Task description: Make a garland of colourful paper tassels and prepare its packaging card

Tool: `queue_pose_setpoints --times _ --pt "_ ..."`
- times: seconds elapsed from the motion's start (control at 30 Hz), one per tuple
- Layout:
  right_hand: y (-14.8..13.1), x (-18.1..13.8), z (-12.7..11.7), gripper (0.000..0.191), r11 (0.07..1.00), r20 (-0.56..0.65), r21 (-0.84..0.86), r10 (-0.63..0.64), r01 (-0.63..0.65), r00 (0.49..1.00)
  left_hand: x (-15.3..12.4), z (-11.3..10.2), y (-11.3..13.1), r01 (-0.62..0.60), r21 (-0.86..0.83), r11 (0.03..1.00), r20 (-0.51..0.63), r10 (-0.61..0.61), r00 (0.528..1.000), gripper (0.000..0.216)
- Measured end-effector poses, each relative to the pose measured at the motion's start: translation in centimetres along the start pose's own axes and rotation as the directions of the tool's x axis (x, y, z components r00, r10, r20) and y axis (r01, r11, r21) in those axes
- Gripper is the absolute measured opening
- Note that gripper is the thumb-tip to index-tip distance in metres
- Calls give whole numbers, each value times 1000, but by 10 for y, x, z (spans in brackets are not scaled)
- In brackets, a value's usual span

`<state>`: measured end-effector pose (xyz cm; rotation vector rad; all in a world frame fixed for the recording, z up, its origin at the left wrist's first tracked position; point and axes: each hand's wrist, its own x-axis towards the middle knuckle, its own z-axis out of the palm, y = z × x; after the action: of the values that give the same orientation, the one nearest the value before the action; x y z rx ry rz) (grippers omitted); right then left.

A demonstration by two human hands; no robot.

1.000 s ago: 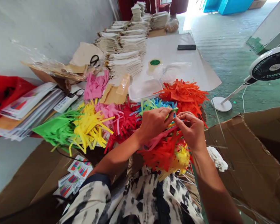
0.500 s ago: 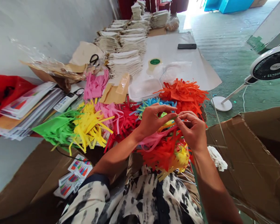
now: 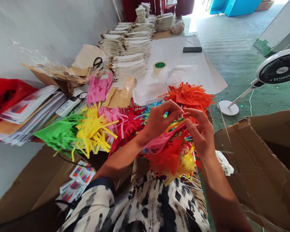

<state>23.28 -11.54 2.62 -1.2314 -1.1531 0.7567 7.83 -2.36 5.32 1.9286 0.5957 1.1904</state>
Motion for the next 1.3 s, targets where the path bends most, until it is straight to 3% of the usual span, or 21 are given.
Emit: queue_pose_setpoints --times 0.13,0.23,0.33,0.43,0.6,0.73,0.83,1.0,1.07,1.17,1.3 --pt "-6 2 2 19 988 -81 -72 -142 137 986 10 -3 13 -104 84 991 61 99 993 14" --pt "-13 2 2 14 971 -125 -119 -220 206 968 15 -6 18 -68 25 997 154 63 986 12" --pt "-21 1 -2 10 955 -111 -159 -268 249 957 13 -9 18 18 7 1000 354 -19 935 33" --pt "-30 1 -8 8 933 -102 -235 -302 272 948 10 -17 23 3 125 992 478 -63 876 20" --pt "-43 -2 -12 8 907 -47 -280 -340 314 939 10 -37 46 9 262 965 538 -154 829 35" --pt "-55 -6 -7 8 918 17 -212 -338 334 941 6 -40 57 89 247 965 595 -224 772 34" --pt "-69 -9 -8 8 888 79 -251 -378 385 923 0 -35 53 108 227 968 584 -224 780 37" --pt "-97 -10 -14 8 702 154 -492 -513 516 845 -1 -31 53 101 83 991 581 -130 803 38" --pt "-105 -8 -14 8 734 151 -459 -491 501 858 1 -31 58 134 -10 991 602 -102 792 29" --pt "-107 -2 -11 10 831 117 -374 -399 412 910 0 -28 62 251 -91 964 667 -128 734 19" --pt "-99 8 -7 17 881 76 -348 -312 319 947 -6 -24 55 263 70 962 724 -231 650 33"
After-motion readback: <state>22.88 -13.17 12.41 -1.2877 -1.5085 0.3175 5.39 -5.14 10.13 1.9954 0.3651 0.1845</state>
